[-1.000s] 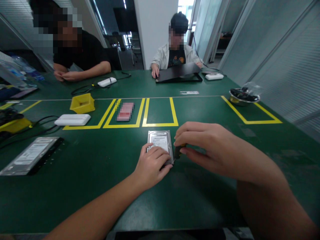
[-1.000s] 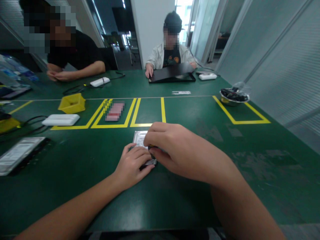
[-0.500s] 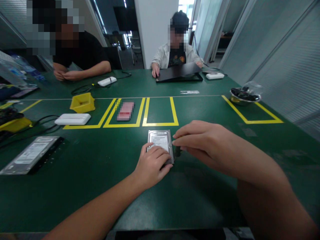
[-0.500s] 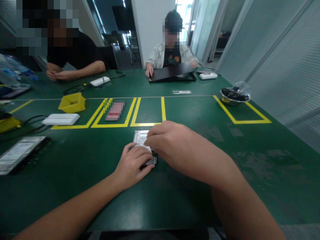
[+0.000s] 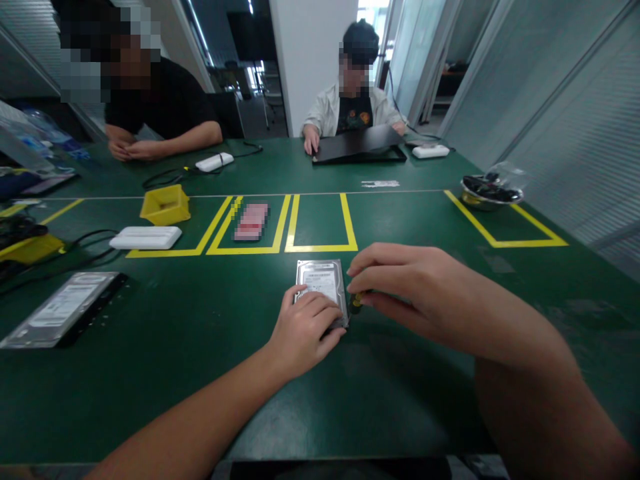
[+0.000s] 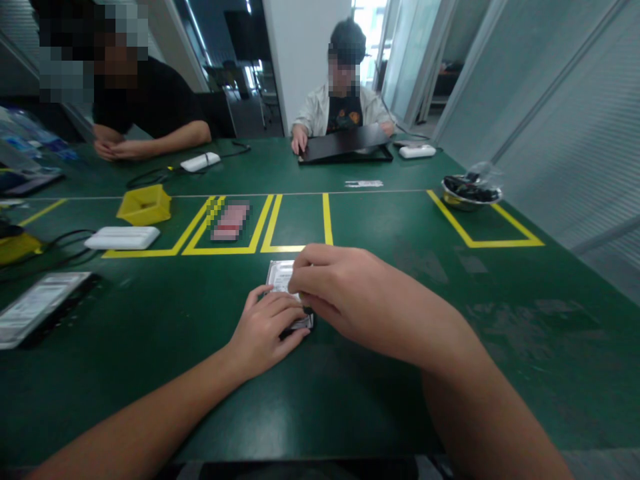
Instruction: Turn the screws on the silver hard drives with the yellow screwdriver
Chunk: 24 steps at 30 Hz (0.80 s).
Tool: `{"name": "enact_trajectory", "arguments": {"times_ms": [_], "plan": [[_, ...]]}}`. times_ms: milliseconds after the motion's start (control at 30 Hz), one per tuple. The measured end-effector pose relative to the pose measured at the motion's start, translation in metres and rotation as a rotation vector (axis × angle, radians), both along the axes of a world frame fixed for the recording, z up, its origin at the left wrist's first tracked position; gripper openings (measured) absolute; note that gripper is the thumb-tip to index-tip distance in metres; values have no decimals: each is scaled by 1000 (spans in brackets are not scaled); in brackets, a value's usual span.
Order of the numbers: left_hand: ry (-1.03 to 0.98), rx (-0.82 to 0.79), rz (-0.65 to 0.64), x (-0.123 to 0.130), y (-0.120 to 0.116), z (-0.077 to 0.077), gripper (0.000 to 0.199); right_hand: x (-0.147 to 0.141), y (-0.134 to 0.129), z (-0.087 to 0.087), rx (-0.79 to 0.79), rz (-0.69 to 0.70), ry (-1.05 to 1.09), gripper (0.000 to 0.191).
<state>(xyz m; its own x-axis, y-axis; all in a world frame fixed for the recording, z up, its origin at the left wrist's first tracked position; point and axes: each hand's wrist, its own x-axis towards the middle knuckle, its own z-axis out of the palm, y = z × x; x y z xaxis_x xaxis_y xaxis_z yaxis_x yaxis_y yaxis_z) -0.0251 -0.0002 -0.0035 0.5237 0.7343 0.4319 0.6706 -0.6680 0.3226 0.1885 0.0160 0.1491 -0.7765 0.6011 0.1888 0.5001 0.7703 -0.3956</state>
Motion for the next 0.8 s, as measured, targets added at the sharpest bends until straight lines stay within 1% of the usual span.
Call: {"name": "enact_trajectory", "arguments": {"times_ms": [167,333,467,633,800], "plan": [[-1,10,-1,0,0,0,14,2,0,-1,5,16,8,28],[-5,6,1,0,1,0,13,-1,-1,2,7,-26,-44,22],[-1,-2,-4,0,0,1,11,-1,-2,2,-20,5,-13,22],[3,-6,-3,0,0,0,11,1,-2,0,-28,36,26,27],[-3,-5,1,0,0,-1,12,-1,-2,1,0,-19,-46,24]]}}
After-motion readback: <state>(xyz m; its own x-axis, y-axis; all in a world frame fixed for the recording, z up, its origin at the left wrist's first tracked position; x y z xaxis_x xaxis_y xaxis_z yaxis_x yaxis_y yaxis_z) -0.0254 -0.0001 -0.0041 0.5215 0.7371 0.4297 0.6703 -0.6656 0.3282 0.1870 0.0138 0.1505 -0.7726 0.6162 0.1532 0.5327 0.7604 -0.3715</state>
